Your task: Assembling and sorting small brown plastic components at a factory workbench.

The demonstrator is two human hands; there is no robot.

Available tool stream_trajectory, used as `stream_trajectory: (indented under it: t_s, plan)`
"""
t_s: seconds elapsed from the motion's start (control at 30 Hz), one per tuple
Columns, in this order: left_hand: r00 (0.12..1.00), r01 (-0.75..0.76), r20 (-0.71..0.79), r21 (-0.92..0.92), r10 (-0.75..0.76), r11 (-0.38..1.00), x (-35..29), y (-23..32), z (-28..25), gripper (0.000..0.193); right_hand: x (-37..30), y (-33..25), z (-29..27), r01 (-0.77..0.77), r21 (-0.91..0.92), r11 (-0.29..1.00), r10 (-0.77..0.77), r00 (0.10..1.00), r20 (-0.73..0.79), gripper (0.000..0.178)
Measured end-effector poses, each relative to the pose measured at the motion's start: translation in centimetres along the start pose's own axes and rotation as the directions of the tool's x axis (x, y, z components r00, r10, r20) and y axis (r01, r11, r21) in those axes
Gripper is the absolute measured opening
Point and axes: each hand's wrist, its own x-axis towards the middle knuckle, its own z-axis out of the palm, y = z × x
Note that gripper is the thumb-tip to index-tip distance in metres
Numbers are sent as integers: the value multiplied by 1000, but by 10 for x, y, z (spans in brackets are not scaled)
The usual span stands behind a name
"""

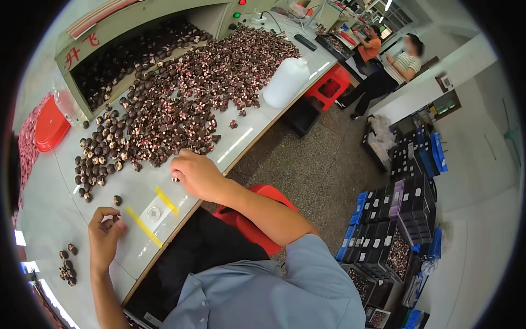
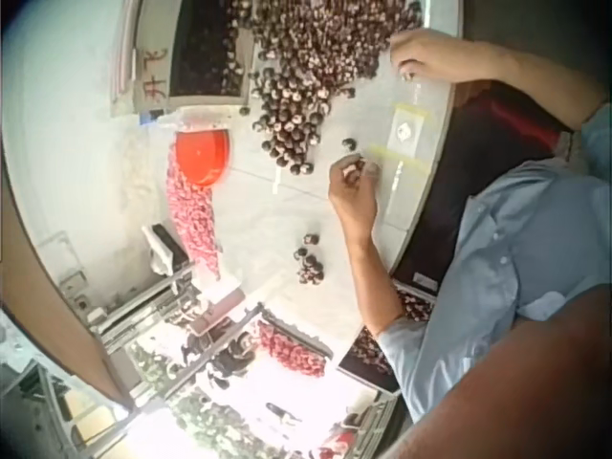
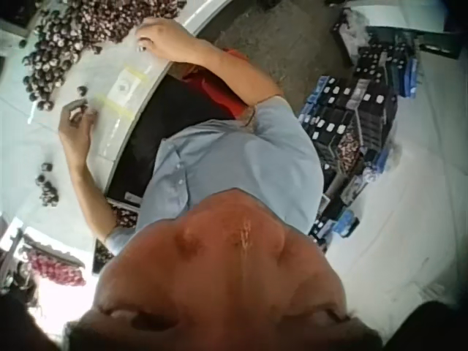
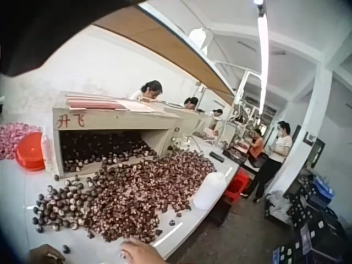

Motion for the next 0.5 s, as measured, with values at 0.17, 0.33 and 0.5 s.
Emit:
stream_trajectory:
  t_s: [0.17, 0.33, 0.5]
  plan:
    - [998, 58, 12, -122, -57, 991, -3, -1, 3, 22, 1, -10, 0, -25, -187, 982, 9, 996, -87, 15]
    - [999, 39, 42, -225, -30, 974, -2, -9, 2, 24, -2, -15, 4, -35, -236, 971, 41, 999, 19, 27]
    - [996, 82, 48, -334, -70, 939, -6, -5, 8, 24, -1, -13, 1, -31, -128, 991, 33, 999, 17, 19]
